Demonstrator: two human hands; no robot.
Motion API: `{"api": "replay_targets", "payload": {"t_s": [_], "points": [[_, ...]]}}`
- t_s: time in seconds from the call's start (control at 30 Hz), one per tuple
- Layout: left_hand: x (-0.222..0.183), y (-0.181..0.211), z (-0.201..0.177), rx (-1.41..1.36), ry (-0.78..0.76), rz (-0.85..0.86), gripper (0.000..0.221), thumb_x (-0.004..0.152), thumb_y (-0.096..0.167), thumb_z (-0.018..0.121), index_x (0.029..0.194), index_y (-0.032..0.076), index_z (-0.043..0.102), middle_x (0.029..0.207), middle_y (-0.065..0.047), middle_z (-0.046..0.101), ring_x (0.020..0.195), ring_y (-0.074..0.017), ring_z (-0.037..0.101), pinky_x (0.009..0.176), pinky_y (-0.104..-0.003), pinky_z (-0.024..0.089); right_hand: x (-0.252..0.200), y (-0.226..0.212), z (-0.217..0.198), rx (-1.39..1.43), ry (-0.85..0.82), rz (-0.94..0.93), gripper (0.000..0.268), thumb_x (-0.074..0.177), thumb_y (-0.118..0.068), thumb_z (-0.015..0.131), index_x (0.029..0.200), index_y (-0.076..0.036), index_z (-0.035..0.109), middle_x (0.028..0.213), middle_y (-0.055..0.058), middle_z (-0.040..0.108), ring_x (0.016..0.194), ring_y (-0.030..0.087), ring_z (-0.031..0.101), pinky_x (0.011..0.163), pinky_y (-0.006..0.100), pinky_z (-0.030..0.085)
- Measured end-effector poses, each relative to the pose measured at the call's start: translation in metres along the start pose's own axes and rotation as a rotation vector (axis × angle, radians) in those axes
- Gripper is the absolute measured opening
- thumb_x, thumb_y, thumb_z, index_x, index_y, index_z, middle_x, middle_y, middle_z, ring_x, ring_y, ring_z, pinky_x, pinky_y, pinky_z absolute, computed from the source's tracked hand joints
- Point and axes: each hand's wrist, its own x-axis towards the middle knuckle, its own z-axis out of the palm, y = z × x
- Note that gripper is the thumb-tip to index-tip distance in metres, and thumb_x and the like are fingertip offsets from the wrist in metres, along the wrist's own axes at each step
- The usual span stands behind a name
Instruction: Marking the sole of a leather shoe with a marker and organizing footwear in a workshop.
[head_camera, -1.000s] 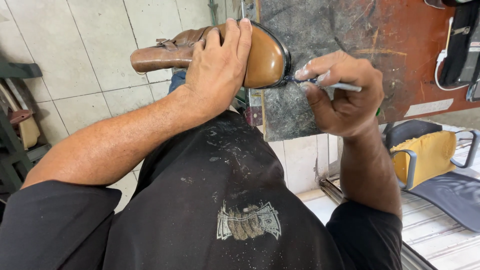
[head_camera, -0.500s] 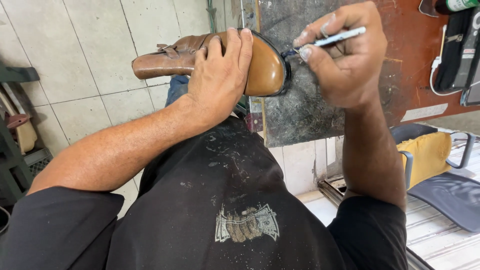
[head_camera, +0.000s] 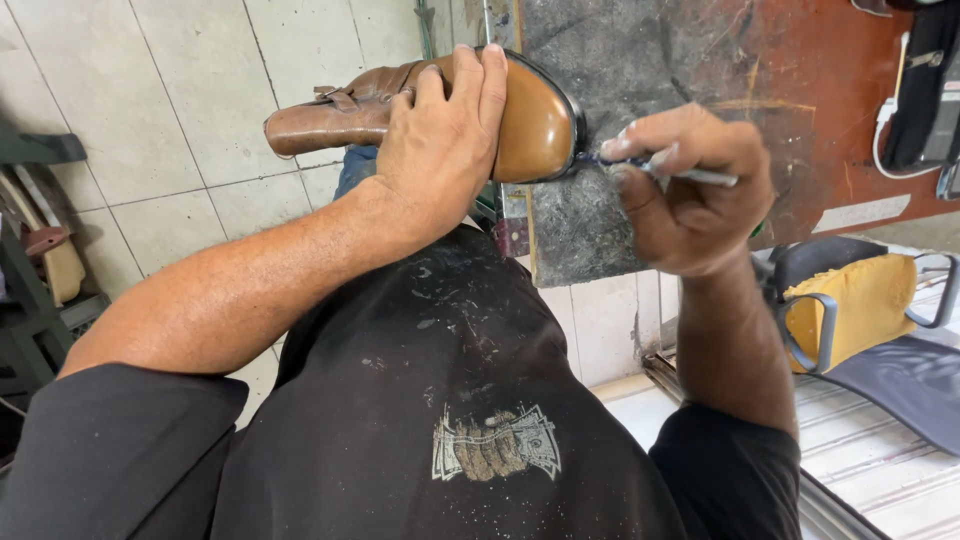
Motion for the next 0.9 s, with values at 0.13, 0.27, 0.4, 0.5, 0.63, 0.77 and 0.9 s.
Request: {"api": "replay_targets", "payload": {"t_s": [0.13,0.27,0.4,0.5,0.63,0.77,0.9], "points": [[0.003,-0.002,0.007,0.031,0.017,0.010,0.057,0.100,0.025,0.058,0.150,0.003,0.043,0.135,-0.017,0.055,0.082,-0.0257,0.059,0.061,-0.038,0.057,-0.024,-0.006,0.011,-0.049,0.015,-0.016,0.019,0.096,0.010,0.060,0.102,-0.004,0.049,0.097,0.022,0.070,0.089,0.027,0.073,0.071,0.032,0.064],[0.017,-0.015,-0.013,-0.323,-0.298,0.061,0.067,0.094,0.004,0.057,0.152,-0.009,0.027,0.125,-0.024,0.050,0.080,-0.0372,0.064,0.056,-0.050,0.060,-0.026,-0.004,0.016,-0.102,0.041,0.074,0.025,0.090,0.015,0.066,0.099,-0.003,0.051,0.095,0.022,0.071,0.086,0.032,0.073,0.076,0.041,0.062],[0.029,-0.026,-0.026,-0.503,-0.439,0.044,0.075,0.079,0.004,0.072,0.142,-0.011,0.034,0.110,-0.021,0.052,0.067,-0.0393,0.066,0.050,-0.055,0.057,-0.004,0.001,0.013,-0.133,0.241,-0.042,0.030,0.089,0.021,0.068,0.098,-0.002,0.051,0.092,0.024,0.067,0.082,0.033,0.071,0.069,0.038,0.061],[0.031,-0.029,-0.015,-0.490,-0.449,0.056,0.085,0.068,0.030,0.088,0.128,-0.006,0.039,0.107,-0.022,0.055,0.067,-0.0468,0.066,0.049,-0.059,0.052,0.004,0.003,0.020,-0.152,0.287,0.000,0.019,0.099,0.005,0.067,0.100,-0.002,0.050,0.095,0.025,0.067,0.089,0.035,0.072,0.078,0.042,0.060],[0.039,-0.032,-0.033,-0.525,-0.575,-0.004,0.090,0.063,0.034,0.095,0.125,-0.001,0.039,0.114,-0.021,0.055,0.081,-0.0500,0.066,0.061,-0.062,0.054,0.007,0.001,0.022,-0.173,0.250,0.076,0.019,0.103,-0.002,0.067,0.101,-0.004,0.048,0.098,0.026,0.068,0.093,0.037,0.072,0.085,0.046,0.059],[0.040,-0.033,-0.034,-0.533,-0.609,-0.002,0.089,0.064,0.033,0.095,0.125,0.000,0.039,0.115,-0.020,0.054,0.083,-0.0497,0.066,0.064,-0.061,0.054,0.000,-0.004,0.024,-0.211,0.200,0.091,0.019,0.103,-0.003,0.067,0.100,-0.004,0.048,0.096,0.024,0.069,0.090,0.036,0.072,0.083,0.046,0.058],[0.040,-0.032,-0.031,-0.500,-0.604,0.014,0.090,0.065,0.036,0.094,0.126,0.000,0.039,0.114,-0.019,0.054,0.083,-0.0471,0.065,0.064,-0.060,0.055,-0.006,-0.006,0.022,-0.250,0.145,0.127,0.021,0.101,0.000,0.070,0.099,-0.004,0.050,0.096,0.023,0.072,0.088,0.034,0.072,0.083,0.046,0.057]]}}
